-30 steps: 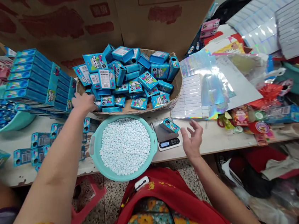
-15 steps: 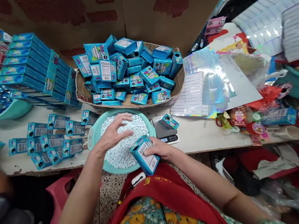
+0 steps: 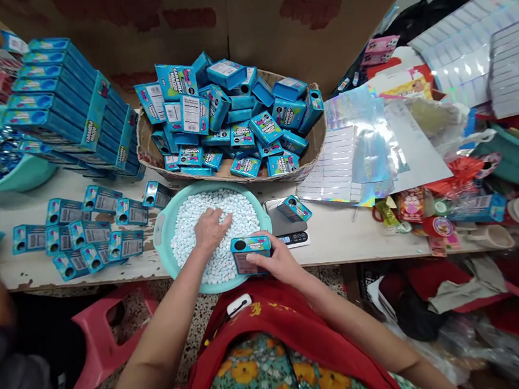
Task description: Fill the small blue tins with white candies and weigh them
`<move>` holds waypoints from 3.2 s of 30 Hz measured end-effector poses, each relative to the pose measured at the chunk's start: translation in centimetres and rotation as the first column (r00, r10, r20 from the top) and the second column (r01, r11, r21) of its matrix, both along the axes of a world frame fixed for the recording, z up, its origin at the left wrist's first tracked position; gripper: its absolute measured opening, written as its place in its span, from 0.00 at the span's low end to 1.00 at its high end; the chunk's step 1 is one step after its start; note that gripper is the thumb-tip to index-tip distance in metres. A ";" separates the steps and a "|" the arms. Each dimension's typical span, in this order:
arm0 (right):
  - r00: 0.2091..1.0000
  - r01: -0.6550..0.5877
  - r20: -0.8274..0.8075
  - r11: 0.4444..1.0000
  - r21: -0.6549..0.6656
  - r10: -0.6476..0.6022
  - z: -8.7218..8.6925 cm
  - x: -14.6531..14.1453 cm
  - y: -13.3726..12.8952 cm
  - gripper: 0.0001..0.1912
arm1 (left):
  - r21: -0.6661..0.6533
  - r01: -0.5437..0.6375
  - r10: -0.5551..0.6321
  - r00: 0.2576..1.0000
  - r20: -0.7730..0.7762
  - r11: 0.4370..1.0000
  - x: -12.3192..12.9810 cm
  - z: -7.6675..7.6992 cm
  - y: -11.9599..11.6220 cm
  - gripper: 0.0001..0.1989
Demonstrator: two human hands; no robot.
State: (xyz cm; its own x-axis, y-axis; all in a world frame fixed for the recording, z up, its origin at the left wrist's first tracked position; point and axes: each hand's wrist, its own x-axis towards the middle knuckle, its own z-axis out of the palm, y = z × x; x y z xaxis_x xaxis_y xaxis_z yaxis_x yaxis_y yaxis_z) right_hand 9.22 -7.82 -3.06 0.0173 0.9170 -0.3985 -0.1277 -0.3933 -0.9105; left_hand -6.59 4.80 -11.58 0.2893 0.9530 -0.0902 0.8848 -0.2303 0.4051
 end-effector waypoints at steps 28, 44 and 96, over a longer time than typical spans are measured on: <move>0.677 -0.445 0.717 0.869 0.218 0.167 1.4 -3.2 6.6 0.17 | -0.588 -0.210 0.563 -0.171 0.809 0.781 0.3 10.6 -0.5 0.14; 0.751 -0.318 0.659 0.902 0.294 0.050 1.0 -3.5 7.2 0.17 | -0.536 -0.270 0.513 -0.154 0.844 0.800 0.7 10.8 -0.3 0.18; 0.830 -0.067 0.535 0.924 0.376 -0.158 0.5 0.2 4.9 0.16 | -0.273 -0.359 0.447 0.777 0.444 0.893 -0.9 0.2 0.2 0.12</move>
State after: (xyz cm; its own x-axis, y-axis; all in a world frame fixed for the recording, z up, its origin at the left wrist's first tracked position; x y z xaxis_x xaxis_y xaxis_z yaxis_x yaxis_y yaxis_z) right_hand 9.38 -2.87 -2.60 0.1737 0.9834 0.0526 0.4242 -0.0265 -0.9052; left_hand -7.50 4.99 -11.35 -0.0704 0.9755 -0.2086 0.5599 0.2117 0.8011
